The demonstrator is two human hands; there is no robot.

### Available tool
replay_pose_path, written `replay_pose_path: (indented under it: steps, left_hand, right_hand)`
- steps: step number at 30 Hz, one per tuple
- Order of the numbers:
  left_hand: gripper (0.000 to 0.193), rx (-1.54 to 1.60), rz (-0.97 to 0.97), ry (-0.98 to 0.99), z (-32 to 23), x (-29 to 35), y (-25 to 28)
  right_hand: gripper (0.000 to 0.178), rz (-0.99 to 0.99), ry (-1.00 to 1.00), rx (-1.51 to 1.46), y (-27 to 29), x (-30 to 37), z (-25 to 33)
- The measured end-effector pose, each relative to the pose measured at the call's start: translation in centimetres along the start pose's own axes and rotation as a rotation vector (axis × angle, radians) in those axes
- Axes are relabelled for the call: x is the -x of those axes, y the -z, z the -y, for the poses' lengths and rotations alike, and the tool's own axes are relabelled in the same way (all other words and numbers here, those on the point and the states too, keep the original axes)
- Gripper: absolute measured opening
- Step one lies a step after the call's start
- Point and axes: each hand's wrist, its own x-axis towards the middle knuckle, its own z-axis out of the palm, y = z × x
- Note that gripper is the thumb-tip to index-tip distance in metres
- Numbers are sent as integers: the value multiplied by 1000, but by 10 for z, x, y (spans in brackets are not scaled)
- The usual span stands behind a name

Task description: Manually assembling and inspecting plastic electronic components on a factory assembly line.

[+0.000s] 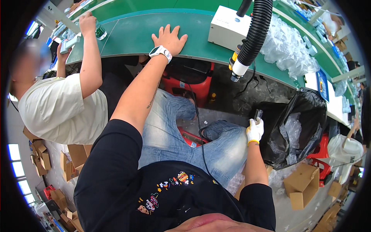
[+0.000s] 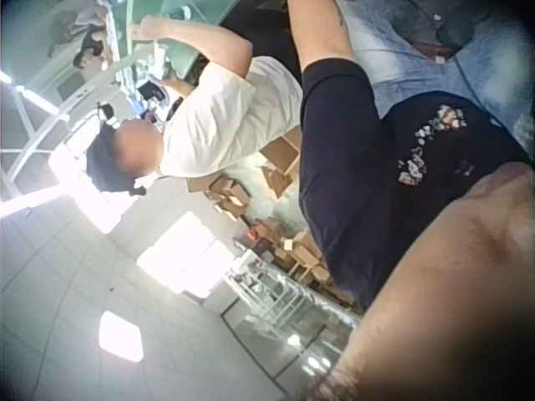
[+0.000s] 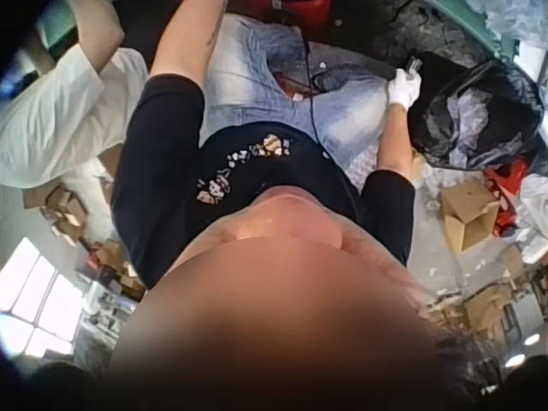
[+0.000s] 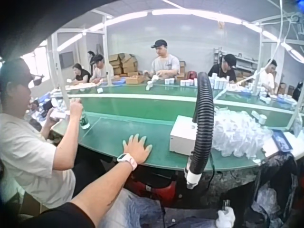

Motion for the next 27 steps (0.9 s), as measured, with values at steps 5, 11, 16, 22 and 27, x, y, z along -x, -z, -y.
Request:
replay_pose_path:
  steps: [5,11,16,22,27]
  left_hand:
    - [72,113,-71,14,2,1,0]
    - [78,34,-1,9,-2,0,4]
    - [74,48,-27,16,1,0,2]
    - [67,62,-16,-2,0,3,4]
    - [67,62,-42,-5,0,2,4]
  right_hand:
    - [48,24,-31,26,2,-2,2]
    - [48,40,-37,47,3,-3,5]
    - [48,22,-21,21,3,2,11]
    - [43,15,-25,-7,2,1,4]
    - [47,19,-22,26,1,0,4]
